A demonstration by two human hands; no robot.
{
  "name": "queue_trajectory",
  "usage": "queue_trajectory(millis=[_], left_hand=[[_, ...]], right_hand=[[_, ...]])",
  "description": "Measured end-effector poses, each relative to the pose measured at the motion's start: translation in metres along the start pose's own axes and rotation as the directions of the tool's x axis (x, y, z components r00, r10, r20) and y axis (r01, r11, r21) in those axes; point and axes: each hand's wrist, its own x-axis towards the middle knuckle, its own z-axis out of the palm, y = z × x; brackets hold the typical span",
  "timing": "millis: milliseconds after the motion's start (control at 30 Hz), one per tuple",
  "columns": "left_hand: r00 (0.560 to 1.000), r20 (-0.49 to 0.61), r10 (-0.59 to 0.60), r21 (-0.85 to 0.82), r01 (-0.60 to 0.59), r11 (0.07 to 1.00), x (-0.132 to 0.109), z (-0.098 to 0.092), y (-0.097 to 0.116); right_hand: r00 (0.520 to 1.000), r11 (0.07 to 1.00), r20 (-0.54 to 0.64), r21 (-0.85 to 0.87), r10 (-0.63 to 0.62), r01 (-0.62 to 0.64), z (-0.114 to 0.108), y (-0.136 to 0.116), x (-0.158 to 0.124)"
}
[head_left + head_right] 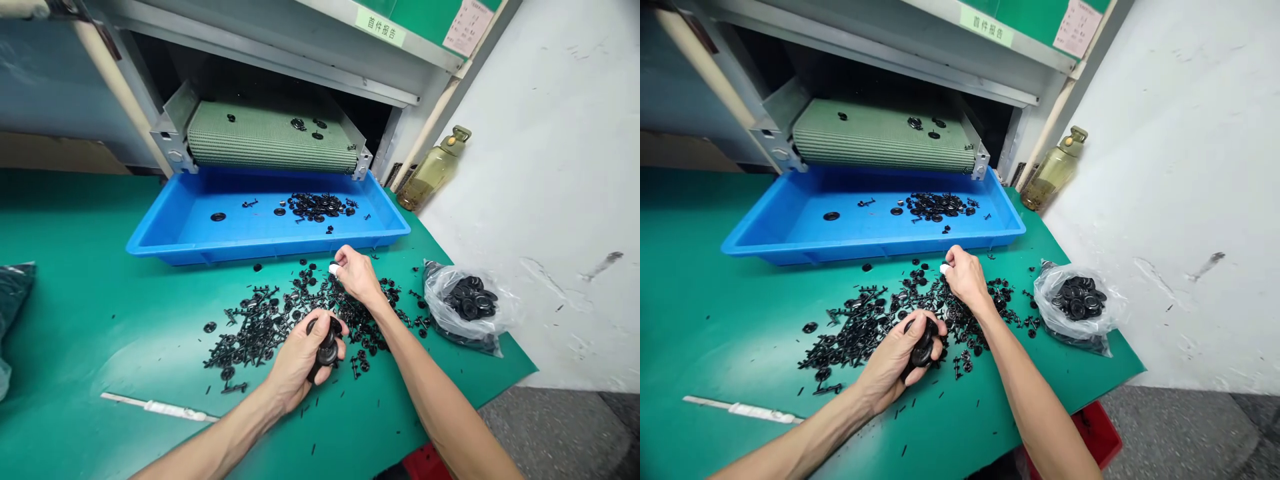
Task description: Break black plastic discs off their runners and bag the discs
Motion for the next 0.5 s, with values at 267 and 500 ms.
queue_trajectory(millis=[267,500], left_hand=[[0.992,-0.099,-0.075,0.031,0.079,0.996,0.000,0.003,0.004],[0.984,-0.174,-0.022,0.248,0.066,0.967,-0.003,0.005,-0.001]], right_hand=[[0.992,0.951,0.128,0.308,-0.008,-0.033,-0.020,0.008,-0.047],[0.998,0.948,0.046,0.318,-0.032,0.015,-0.018,-0.001,-0.094]])
